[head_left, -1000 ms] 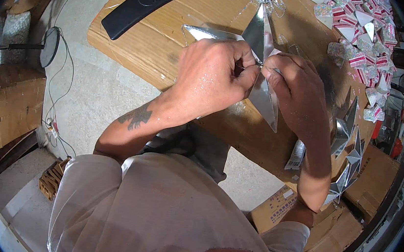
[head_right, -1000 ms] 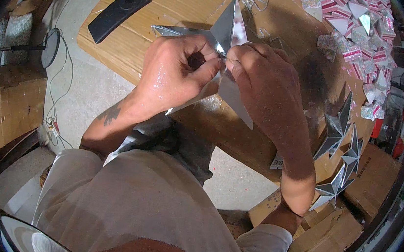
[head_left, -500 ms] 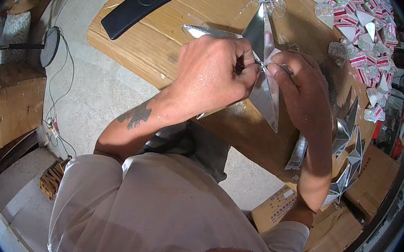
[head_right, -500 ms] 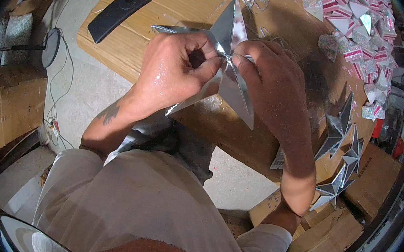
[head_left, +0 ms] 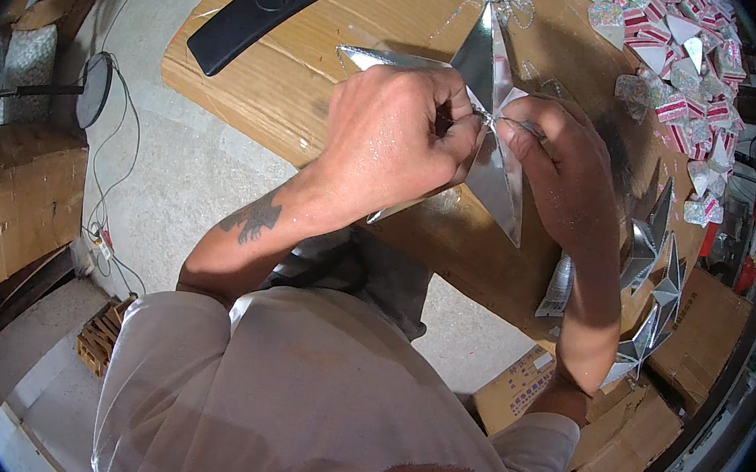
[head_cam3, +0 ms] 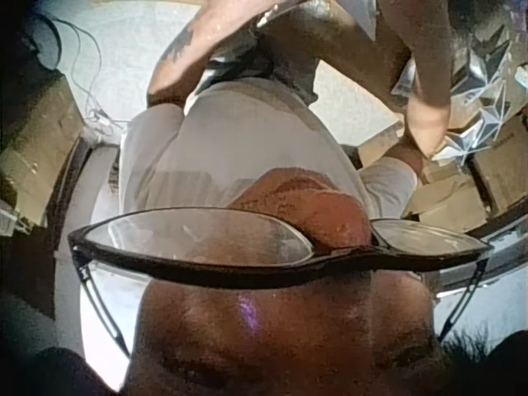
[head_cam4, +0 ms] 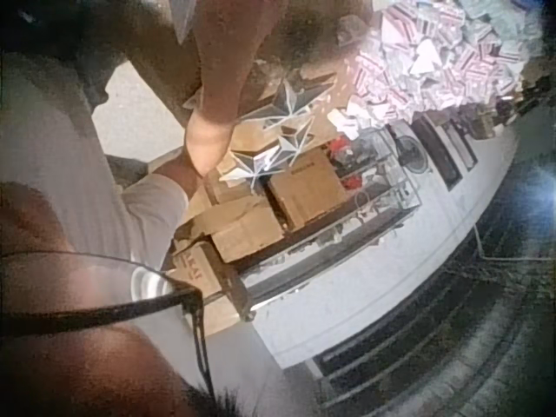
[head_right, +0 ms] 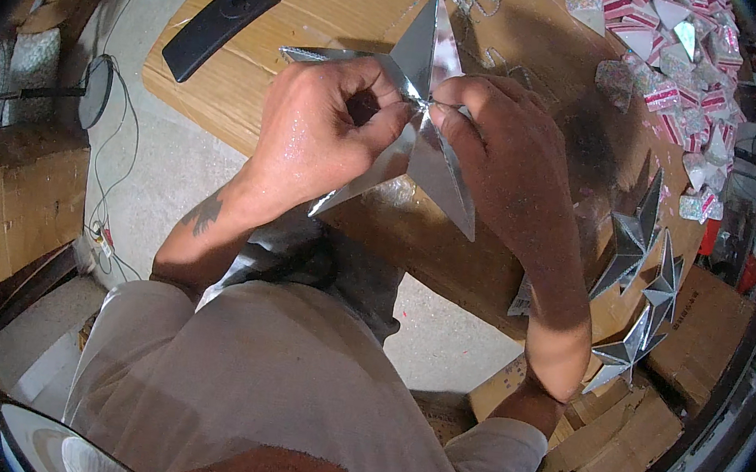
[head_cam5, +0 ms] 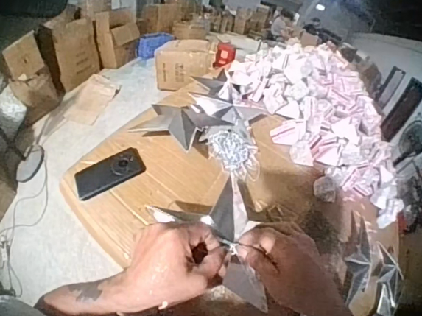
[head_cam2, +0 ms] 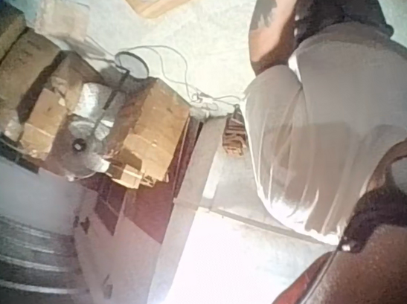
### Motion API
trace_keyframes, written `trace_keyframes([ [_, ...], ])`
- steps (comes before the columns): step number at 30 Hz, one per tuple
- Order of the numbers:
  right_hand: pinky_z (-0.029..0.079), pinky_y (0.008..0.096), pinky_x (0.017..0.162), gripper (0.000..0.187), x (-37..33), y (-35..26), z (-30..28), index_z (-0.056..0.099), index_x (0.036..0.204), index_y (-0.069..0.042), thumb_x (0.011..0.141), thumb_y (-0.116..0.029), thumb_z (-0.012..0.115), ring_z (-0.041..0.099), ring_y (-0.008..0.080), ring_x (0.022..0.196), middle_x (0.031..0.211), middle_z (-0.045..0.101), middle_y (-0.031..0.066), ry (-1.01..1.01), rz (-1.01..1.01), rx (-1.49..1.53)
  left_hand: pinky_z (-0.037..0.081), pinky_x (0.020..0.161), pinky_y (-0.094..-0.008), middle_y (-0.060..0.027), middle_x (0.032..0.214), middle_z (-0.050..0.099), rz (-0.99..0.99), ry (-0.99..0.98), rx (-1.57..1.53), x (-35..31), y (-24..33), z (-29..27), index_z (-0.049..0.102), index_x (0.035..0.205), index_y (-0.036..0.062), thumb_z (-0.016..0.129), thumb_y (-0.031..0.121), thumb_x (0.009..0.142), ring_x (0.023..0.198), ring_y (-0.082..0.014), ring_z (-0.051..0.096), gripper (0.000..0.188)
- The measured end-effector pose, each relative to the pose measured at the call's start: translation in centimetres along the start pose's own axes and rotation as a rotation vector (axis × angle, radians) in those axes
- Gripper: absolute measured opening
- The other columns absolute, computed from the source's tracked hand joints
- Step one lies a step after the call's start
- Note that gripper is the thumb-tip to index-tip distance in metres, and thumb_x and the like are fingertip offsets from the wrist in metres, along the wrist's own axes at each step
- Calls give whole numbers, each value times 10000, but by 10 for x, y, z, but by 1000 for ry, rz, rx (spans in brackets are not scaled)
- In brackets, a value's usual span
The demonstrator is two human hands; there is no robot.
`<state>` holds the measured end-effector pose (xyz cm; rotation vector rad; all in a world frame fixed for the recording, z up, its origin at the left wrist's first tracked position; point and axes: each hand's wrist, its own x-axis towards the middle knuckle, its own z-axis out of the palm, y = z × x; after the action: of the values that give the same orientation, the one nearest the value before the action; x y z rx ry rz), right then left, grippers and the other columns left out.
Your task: Assembling and gluing silver decorative stars at a manufacturing workbench.
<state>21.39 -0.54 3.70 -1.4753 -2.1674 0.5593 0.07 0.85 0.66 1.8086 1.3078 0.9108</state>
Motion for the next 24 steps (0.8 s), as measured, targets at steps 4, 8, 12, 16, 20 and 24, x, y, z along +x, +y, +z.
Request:
trace_keyframes([
  [4, 524, 460, 953, 198, 1, -1, 1, 692, 1106, -42, 986, -198, 685, 689, 365, 1069, 1103, 736, 158, -32, 9, -20, 522, 596, -379, -110, 670, 694, 34, 12, 20, -1, -2, 0, 729, 799, 58, 746, 139, 820, 610, -265, 681, 85],
  [8, 522, 463, 963, 216, 2, -5, 2, 700, 1105, -40, 964, -204, 704, 688, 363, 1072, 1097, 740, 155, -21, 11, -52, 499, 572, -316, -86, 662, 686, 66, 11, 31, -2, -4, 0, 739, 844, 40, 742, 95, 848, 559, -165, 651, 55],
  [12, 520, 465, 969, 230, 3, -6, 2, 702, 1103, -32, 954, -207, 709, 687, 364, 1079, 1103, 739, 159, -32, 26, -68, 496, 567, -313, -84, 656, 684, 58, 18, 22, -2, -3, 1, 736, 839, 41, 744, 95, 845, 552, -158, 644, 55],
  [16, 517, 467, 976, 241, 4, -4, 3, 702, 1115, -27, 951, -205, 704, 686, 368, 1081, 1119, 737, 163, -6, 3, -83, 495, 563, -312, -80, 651, 683, 53, 8, 33, -2, -2, 0, 731, 835, 43, 751, 99, 843, 546, -151, 638, 60],
  [20, 510, 474, 984, 248, 6, -5, 3, 702, 1127, -25, 947, -197, 700, 688, 374, 1071, 1124, 733, 175, -12, -4, -80, 497, 565, -310, -78, 652, 684, 60, 9, 39, -2, -2, 1, 729, 832, 44, 751, 102, 843, 546, -148, 636, 63],
  [24, 503, 478, 989, 252, 7, -4, 2, 702, 1133, -22, 948, -193, 696, 689, 381, 1060, 1119, 730, 187, -17, -18, -110, 499, 564, -311, -81, 653, 683, 92, 36, 33, -2, -4, 2, 727, 830, 45, 752, 104, 840, 545, -150, 639, 64],
])
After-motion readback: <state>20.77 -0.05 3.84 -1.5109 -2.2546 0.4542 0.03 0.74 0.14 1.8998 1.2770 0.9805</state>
